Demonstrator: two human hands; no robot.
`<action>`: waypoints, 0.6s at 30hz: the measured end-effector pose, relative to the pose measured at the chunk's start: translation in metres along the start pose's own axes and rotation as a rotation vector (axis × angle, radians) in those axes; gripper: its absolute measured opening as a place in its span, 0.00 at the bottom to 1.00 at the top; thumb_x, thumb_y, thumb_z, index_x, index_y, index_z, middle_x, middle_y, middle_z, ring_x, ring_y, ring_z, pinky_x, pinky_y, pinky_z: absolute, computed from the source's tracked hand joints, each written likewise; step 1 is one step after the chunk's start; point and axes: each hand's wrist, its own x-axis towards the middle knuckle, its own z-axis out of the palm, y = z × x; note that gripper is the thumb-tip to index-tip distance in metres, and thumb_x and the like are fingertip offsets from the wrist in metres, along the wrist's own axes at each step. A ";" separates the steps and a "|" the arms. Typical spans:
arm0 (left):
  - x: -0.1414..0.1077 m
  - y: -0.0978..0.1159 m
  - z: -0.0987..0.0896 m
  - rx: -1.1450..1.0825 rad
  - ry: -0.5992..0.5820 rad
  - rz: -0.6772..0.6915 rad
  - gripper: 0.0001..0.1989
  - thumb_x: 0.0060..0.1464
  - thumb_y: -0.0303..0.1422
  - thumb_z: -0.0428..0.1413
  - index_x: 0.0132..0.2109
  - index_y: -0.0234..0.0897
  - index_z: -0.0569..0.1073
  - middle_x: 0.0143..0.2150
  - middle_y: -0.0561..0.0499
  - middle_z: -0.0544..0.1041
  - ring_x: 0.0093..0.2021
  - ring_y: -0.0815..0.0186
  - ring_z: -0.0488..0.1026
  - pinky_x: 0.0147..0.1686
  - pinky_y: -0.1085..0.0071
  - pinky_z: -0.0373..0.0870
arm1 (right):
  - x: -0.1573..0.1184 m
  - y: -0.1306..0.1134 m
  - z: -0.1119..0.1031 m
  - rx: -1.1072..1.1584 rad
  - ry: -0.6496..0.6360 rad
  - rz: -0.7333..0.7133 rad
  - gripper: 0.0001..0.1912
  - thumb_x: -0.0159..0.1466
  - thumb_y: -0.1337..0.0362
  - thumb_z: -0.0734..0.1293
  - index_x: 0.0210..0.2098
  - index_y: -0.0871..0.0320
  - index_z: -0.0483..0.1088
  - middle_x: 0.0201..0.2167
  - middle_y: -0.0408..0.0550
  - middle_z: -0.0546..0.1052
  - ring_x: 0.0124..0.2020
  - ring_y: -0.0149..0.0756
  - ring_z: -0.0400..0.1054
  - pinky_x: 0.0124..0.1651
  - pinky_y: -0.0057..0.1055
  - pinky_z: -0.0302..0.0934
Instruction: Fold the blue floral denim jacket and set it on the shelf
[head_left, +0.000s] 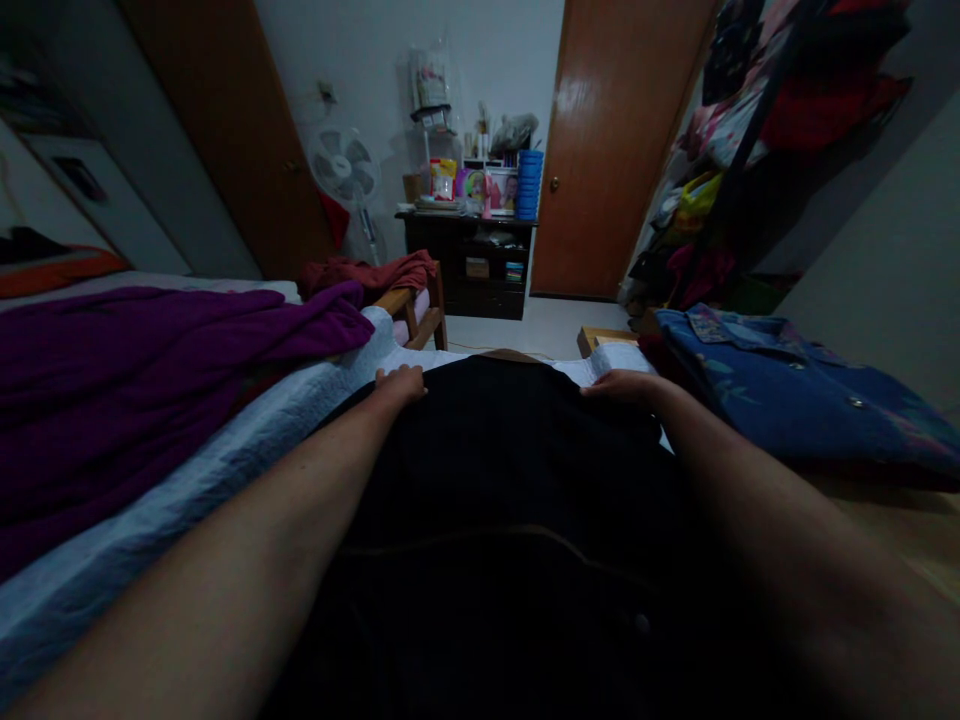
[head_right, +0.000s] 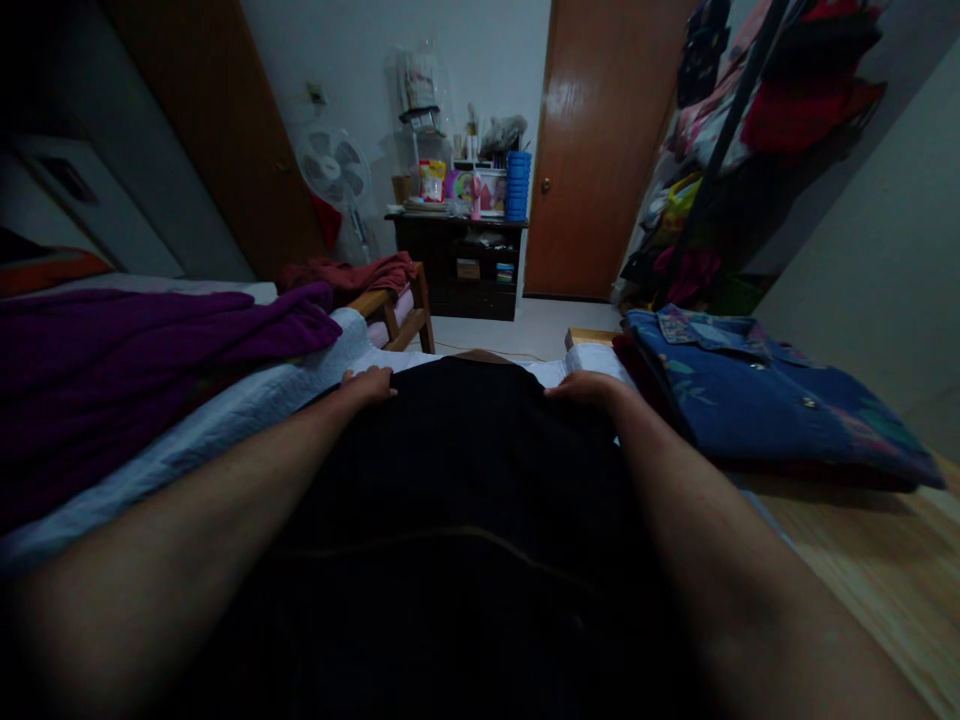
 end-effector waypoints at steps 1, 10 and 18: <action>-0.001 0.001 -0.001 -0.017 -0.031 -0.006 0.20 0.56 0.39 0.56 0.52 0.32 0.72 0.51 0.37 0.76 0.53 0.50 0.72 0.53 0.55 0.65 | 0.000 -0.002 -0.002 -0.032 -0.019 -0.002 0.13 0.61 0.56 0.69 0.30 0.61 0.75 0.26 0.49 0.77 0.28 0.36 0.71 0.33 0.31 0.65; -0.008 0.000 -0.032 -0.042 0.117 0.022 0.18 0.54 0.32 0.54 0.53 0.39 0.71 0.51 0.41 0.76 0.51 0.52 0.73 0.47 0.61 0.69 | -0.009 -0.035 -0.033 -0.517 0.532 -0.049 0.13 0.57 0.67 0.69 0.43 0.57 0.75 0.41 0.57 0.78 0.44 0.47 0.72 0.42 0.34 0.64; -0.025 0.006 -0.011 0.123 0.421 0.008 0.22 0.62 0.27 0.39 0.58 0.37 0.68 0.57 0.38 0.71 0.58 0.51 0.66 0.60 0.49 0.53 | 0.009 -0.027 0.005 -0.520 0.690 -0.059 0.18 0.66 0.64 0.60 0.54 0.59 0.67 0.50 0.60 0.74 0.50 0.45 0.69 0.48 0.35 0.62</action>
